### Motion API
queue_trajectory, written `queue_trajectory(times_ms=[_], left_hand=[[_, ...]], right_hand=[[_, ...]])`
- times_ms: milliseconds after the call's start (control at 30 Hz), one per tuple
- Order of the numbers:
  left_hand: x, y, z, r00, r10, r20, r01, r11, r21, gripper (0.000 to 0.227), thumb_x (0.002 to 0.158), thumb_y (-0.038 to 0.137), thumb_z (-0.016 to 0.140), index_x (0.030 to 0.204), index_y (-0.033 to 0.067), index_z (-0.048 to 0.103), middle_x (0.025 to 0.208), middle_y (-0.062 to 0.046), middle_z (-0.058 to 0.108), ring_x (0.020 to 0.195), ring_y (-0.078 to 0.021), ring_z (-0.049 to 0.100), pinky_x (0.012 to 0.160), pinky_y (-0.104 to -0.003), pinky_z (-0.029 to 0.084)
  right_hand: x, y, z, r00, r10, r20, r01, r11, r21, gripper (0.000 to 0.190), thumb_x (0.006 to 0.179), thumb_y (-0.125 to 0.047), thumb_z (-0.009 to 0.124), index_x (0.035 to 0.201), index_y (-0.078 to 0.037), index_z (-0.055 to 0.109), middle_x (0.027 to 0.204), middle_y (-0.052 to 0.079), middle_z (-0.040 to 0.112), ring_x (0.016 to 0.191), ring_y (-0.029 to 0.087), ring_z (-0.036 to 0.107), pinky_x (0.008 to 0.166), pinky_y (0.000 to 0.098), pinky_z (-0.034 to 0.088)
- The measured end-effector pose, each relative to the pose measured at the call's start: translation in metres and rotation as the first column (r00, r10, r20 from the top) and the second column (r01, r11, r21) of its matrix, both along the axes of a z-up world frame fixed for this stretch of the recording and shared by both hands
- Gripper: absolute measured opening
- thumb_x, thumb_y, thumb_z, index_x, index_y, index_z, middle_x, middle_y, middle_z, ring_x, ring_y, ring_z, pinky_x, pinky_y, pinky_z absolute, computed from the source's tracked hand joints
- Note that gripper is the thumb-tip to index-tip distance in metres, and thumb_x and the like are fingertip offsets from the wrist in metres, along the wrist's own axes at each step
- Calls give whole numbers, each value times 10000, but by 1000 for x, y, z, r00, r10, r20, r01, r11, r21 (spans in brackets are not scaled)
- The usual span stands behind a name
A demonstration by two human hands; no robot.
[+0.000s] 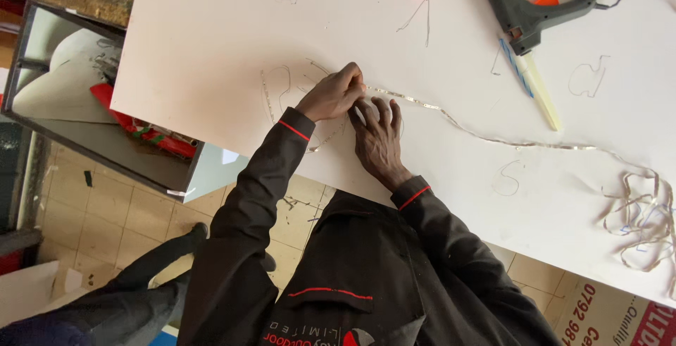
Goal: The person arranges a white ribbon along a pre-drawn outline on a white board. They then use a red utility knife to cut the ribbon at specific points along the traced path.
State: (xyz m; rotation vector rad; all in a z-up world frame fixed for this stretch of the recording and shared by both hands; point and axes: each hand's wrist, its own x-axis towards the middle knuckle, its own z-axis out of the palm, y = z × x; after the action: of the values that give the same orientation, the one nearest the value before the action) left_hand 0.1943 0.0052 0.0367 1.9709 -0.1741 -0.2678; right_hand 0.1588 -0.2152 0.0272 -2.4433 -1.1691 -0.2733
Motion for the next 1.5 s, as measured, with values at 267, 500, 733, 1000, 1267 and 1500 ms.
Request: queue_trajectory(times_ms=[267, 500, 733, 1000, 1267, 1500], left_hand=[[7, 18, 29, 982, 119, -146, -177, 853, -492, 335, 1109, 83, 722, 1402, 118, 565, 992, -51, 762, 987, -126, 720, 983, -328, 585], [8, 40, 45, 908, 366, -203, -408, 664, -627, 653, 929, -31, 833, 1529, 80, 600, 1049, -113, 784, 848, -193, 775, 825, -351, 687], [2, 53, 40, 845, 498, 193, -425, 846, -322, 517, 984, 38, 730, 1475, 139, 606, 1004, -53, 719, 961, -173, 759, 919, -308, 667], [5, 75, 0, 843, 438, 312, -411, 899, -151, 580, 927, -33, 703, 1465, 155, 594, 909, 23, 585, 784, -126, 664, 732, -293, 630], [-6, 78, -28, 833, 434, 342, -449, 893, -39, 520, 888, -21, 688, 1372, 159, 630, 887, 20, 563, 773, -193, 676, 729, -360, 639], [-9, 80, -28, 837, 473, 275, -470, 879, -84, 502, 896, 8, 700, 1362, 175, 614, 904, 22, 571, 797, -182, 657, 760, -373, 635]], right_hand=[[5, 2, -3, 1000, 0, -19, -1, 999, -35, 559, 902, -6, 743, 1450, -116, 763, 1482, 68, 616, 1404, 390, 512, 1205, 655, 392], [1, 5, 16, 1000, -13, 18, 13, 1000, -1, 549, 990, -3, 588, 1519, -112, 687, 1554, 43, 650, 1336, 362, 587, 1235, 580, 426], [-11, 11, 9, 998, -69, 12, 70, 992, -105, 698, 946, 66, 547, 1614, -108, 655, 1792, 28, 487, 1454, 433, 544, 1260, 620, 420], [-11, 15, 8, 998, -57, 12, 58, 988, -142, 529, 1000, 3, 696, 1508, -140, 728, 1745, -10, 600, 1605, 342, 503, 1293, 579, 409], [6, 10, 19, 999, 6, -45, -17, 966, -258, 915, 975, -37, 782, 1773, -355, 467, 1792, -49, 540, 1656, 289, 465, 1372, 578, 325], [16, 21, 31, 1000, -10, -13, 6, 956, -295, 738, 970, -95, 761, 1672, -269, 617, 1548, -34, 745, 1530, 260, 591, 1352, 561, 351]])
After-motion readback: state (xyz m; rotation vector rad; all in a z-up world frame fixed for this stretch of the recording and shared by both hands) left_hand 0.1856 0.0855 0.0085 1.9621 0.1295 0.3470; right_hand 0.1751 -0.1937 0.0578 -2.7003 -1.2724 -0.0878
